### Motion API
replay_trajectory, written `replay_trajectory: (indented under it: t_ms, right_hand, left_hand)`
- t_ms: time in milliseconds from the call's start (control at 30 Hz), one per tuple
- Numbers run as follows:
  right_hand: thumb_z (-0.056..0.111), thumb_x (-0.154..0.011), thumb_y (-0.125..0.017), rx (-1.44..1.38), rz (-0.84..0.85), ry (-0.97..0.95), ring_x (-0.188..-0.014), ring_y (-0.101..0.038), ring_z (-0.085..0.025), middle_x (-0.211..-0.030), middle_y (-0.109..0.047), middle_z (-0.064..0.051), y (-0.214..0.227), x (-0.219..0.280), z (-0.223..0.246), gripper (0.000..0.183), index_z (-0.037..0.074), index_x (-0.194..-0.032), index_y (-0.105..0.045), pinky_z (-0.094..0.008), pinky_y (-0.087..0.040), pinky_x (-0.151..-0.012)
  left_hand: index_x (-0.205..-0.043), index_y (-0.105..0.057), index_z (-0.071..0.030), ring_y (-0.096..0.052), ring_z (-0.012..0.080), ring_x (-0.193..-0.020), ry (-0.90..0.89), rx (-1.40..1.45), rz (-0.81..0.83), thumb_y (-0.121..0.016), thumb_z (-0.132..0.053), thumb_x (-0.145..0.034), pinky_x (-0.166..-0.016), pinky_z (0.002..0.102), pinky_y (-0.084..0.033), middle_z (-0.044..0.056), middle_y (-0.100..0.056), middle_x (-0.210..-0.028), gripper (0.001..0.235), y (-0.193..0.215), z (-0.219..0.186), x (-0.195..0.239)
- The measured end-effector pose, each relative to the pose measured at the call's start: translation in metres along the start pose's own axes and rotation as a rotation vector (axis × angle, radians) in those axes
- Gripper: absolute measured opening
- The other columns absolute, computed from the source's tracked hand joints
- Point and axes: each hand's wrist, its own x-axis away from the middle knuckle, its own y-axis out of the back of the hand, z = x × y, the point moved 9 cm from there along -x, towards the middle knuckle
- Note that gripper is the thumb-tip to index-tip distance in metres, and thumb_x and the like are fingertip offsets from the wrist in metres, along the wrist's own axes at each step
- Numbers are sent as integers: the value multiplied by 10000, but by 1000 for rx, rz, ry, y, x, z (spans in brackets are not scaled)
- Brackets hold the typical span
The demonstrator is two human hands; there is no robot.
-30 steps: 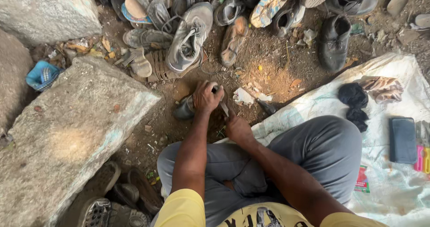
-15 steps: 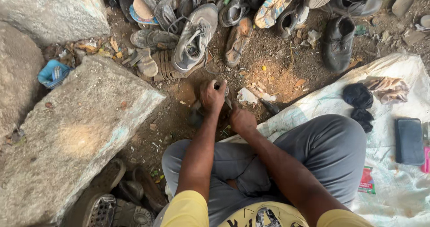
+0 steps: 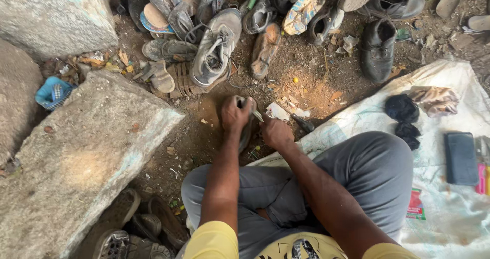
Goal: The person sits on the ground and uses a knife to scrape and clean the soles and edges of several worn shoes. They handle each shoe individually, turning them over to access different areas, and place them aside after treatment.
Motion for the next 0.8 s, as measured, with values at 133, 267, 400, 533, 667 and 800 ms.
replay_trajectory:
  t_ms: [133, 267, 400, 533, 667, 800]
  right_hand:
    - [293, -1064, -394, 101, 71, -106, -1025, -735, -393, -1081, -745, -230, -13, -10, -8, 392, 148, -1360, -606, -528, -580, -901]
    - [393, -1133, -249, 113, 62, -144, -947, -724, -376, -989, -735, -227, -15, -16, -4, 558, 70, -1198, -699, -505, -575, -855]
    - [293, -1108, -211, 243, 212, -55, -618, -670, -281, -766, -679, -145, -26, 16, 4, 648, -56, -1641, -94, -415, -629, -542]
    - [242, -1069, -225, 325, 124, 28, -491, -590, -211, -672, -627, -115, -32, 21, 5, 617, 37, -1642, -126, -389, -559, -446]
    - [344, -1137, -163, 251, 154, -85, -549, -630, -238, -697, -669, -139, -61, -14, -20, 489, 15, -1348, -457, -426, -559, -583]
    - [373, -1179, -302, 270, -147, 90, -653, -666, -339, -749, -712, -144, -60, -13, -17, 438, 124, -1056, -641, -499, -588, -683]
  left_hand:
    - [-956, -717, -33, -710, 260, -789, -5, -39, 32, -607, -544, -970, -675, 425, -622, 150, -751, -939, 524, -13, 8, 3]
    - [-1062, -712, 22, -728, 317, -904, -70, -17, -40, -627, -552, -967, -755, 450, -631, 225, -742, -1041, 588, -3, -3, 0]
    - [-1106, -706, 51, -723, 355, -967, 18, -17, -8, -622, -535, -951, -825, 481, -613, 253, -735, -1086, 612, 6, -3, -3]
    - [-1120, -701, 45, -721, 362, -1012, 49, -17, 33, -622, -536, -984, -880, 493, -604, 246, -732, -1123, 602, 3, -2, 0]
    - [-1153, -690, 40, -730, 338, -1016, 72, 27, 46, -615, -556, -970, -893, 466, -621, 226, -732, -1127, 628, 7, -4, 4]
    - [-1172, -712, 0, -696, 375, -1058, 200, 24, 47, -641, -566, -913, -920, 504, -585, 219, -720, -1167, 626, 11, -2, 16]
